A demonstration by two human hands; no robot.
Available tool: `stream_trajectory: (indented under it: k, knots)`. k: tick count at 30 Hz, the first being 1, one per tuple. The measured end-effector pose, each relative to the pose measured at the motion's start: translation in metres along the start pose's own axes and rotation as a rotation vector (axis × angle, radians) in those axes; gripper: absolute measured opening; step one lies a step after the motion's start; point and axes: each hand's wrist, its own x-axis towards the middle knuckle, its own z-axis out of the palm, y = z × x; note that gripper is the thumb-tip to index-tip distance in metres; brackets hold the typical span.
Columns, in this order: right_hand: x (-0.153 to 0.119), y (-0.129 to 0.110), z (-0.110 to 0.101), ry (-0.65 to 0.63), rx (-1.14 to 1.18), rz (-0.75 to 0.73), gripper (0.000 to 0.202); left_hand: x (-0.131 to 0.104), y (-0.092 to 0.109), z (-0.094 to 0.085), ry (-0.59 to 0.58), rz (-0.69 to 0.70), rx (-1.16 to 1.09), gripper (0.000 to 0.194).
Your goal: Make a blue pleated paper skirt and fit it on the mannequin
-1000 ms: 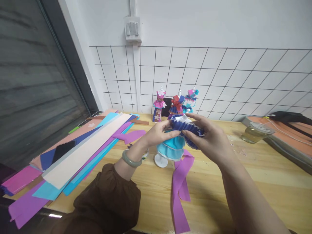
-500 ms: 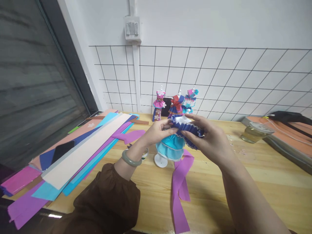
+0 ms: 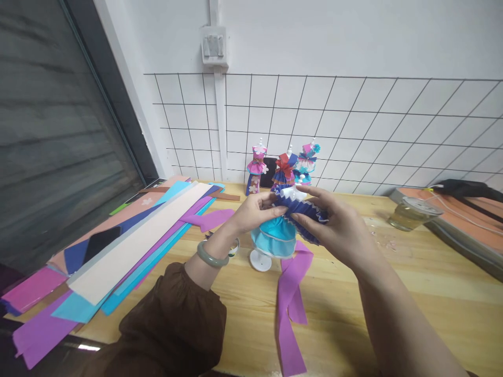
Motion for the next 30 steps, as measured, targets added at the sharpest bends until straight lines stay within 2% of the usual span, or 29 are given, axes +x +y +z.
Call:
stream_trajectory:
  k: [12,19,30]
  knots:
    - [0.0007,0.0053,0.0057,0.121,-0.115,-0.099,0.045,0.0002,-0.0026,-0.0001,-0.030,0.020,0.035,0.039]
    - [0.0023,0.0046,0.0063,0.125,-0.144,-0.093,0.045,-0.0028,0.0040,-0.0003,-0.110,0.079,0.150,0.038]
    - [0.0014,0.0068,0.0059,0.136,-0.167,-0.169,0.046,-0.0025,0.0039,0.0063,-0.028,0.092,0.234,0.044]
